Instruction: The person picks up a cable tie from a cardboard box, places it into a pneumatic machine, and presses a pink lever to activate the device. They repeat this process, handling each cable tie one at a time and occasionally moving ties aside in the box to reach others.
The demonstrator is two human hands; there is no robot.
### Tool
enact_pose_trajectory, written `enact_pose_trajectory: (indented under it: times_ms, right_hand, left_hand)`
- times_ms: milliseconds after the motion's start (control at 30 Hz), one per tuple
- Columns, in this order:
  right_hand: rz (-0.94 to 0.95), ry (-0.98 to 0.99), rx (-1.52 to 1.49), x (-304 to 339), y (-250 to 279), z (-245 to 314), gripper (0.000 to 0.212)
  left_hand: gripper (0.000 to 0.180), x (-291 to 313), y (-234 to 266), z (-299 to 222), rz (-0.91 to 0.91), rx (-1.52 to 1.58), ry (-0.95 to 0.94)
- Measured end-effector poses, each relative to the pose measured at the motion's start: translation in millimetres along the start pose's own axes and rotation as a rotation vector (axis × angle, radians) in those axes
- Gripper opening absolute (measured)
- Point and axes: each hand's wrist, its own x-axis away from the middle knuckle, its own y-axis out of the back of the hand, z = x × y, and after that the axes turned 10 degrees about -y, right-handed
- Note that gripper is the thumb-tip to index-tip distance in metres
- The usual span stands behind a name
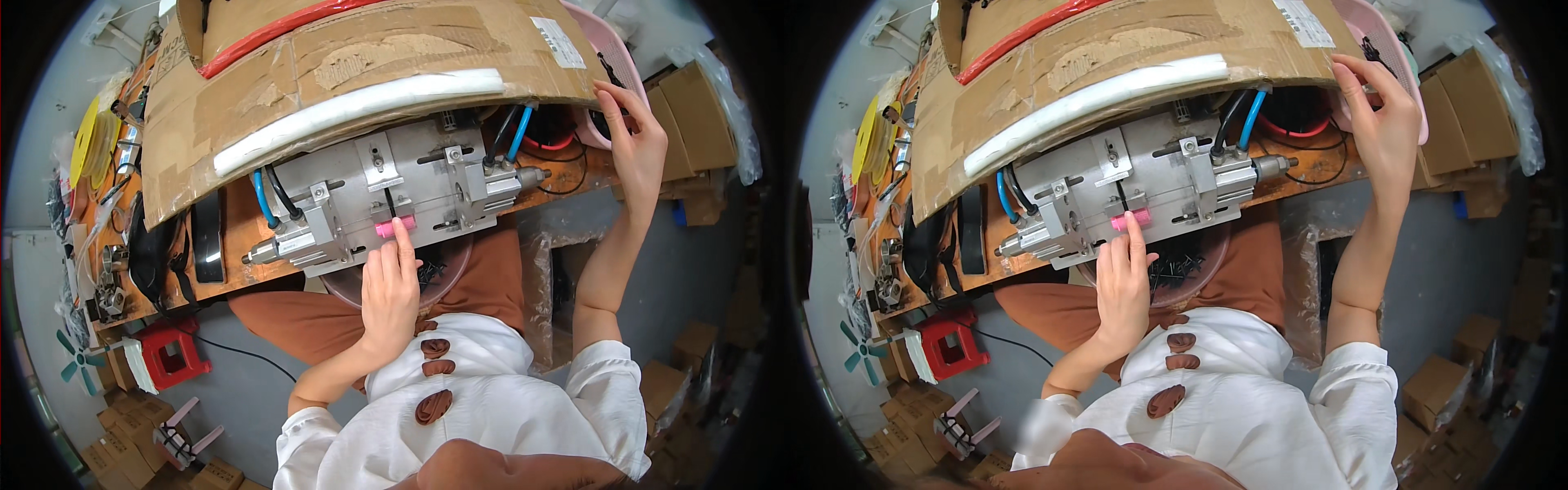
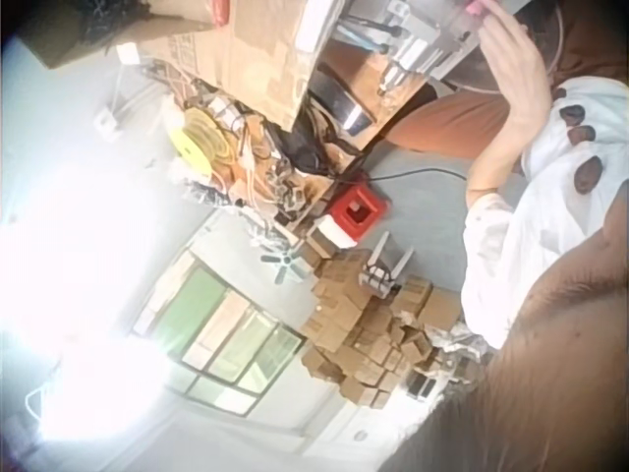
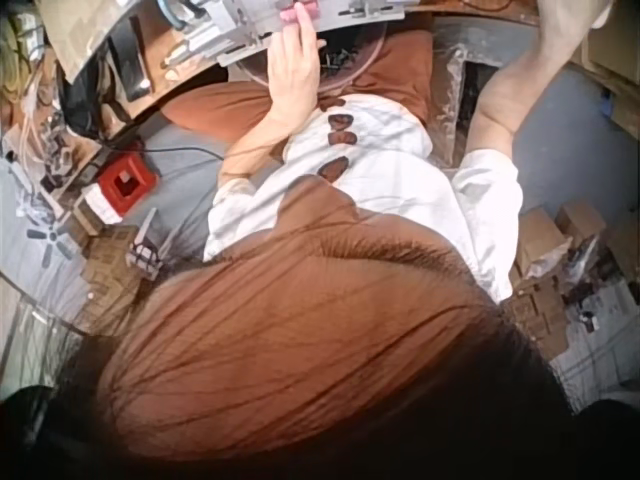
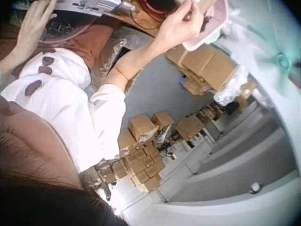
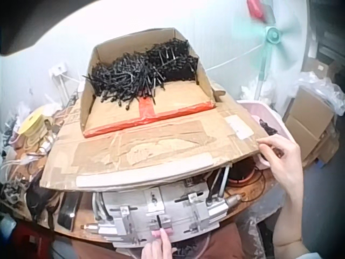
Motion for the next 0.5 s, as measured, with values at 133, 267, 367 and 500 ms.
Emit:
enact_pose_trajectory:
  times_ms: [133, 267, 367, 500]
  right_hand:
    - [0.034, 0.07, -0.074, 4, -7, 2, 0.018]
    - [0.034, 0.132, -0.111, 12, 7, 20, 0.013]
    - [-0.016, 0.272, -0.342, 49, 17, 54, 0.006]
    - [0.36, 0.971, -1.26, 76, 16, 57, 0.01]
  left_hand:
    - [0.067, 2, 4, 0, 0.017, -0.02, 0.025]
    - [0.069, -4, 8, -1, 0.046, 0.01, 0.028]
    - [0.063, -2, 10, -9, -0.109, 0.045, -0.059]
    - [0.015, 40, -46, -27, 0.454, 0.25, -0.194]
